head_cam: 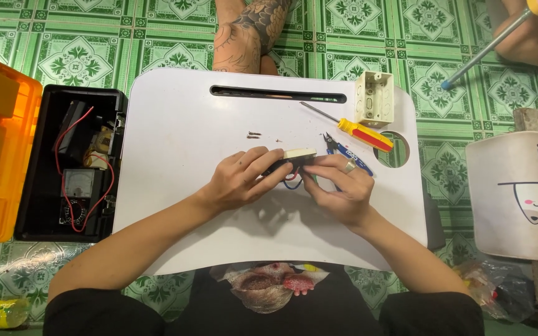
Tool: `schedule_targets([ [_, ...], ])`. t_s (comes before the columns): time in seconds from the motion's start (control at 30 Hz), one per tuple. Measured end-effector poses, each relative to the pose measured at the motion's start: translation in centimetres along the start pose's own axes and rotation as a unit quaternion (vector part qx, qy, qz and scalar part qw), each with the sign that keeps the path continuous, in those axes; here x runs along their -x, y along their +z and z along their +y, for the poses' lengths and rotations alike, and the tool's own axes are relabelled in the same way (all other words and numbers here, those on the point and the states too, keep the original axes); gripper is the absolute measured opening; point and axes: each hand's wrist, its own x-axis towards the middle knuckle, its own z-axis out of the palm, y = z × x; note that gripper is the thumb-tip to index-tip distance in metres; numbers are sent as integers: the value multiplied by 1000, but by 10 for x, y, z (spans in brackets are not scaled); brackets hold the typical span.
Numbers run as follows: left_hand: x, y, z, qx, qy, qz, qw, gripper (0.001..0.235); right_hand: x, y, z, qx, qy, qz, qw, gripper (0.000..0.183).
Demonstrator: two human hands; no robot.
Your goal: The person repairs an electrical switch by stripping red and blue wires, inserting them into terminals, and securing them with a screwdriver. They also attach a black plastic component to the switch housing.
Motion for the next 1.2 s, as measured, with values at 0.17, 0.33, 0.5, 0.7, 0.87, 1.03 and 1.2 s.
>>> schedule_targets([
  [0.17, 2, 1, -1, 12, 3, 11, 1000, 27, 1, -2, -2, -1, -3, 6, 1000, 14],
  [0.33, -3, -2, 0, 22, 8, 20, 1000, 26, -1, -2, -5, -16, -13, -3, 1000, 14],
  [0.5, -6, -3, 0, 29, 14, 21, 999, 29, -2, -3, -8, 10, -19, 6, 1000, 15],
  [0.7, -2, -3, 0, 13, 17, 15, 1000, 27, -6, -4, -11, 26, -20, 24, 999, 15],
  [0.87, -1, -1, 1, -14, 23, 17, 1000, 24, 2, 0, -5, 44, -26, 15, 999, 16],
  [1.03, -6, -4, 2, -10, 26, 11, 1000, 21, 1, 1, -7, 54, -17, 13, 998, 13],
  [1.2, -2, -2, 5, -17, 15, -1, 1000, 22, 4, -2, 0, 39, -5, -25, 999, 12],
])
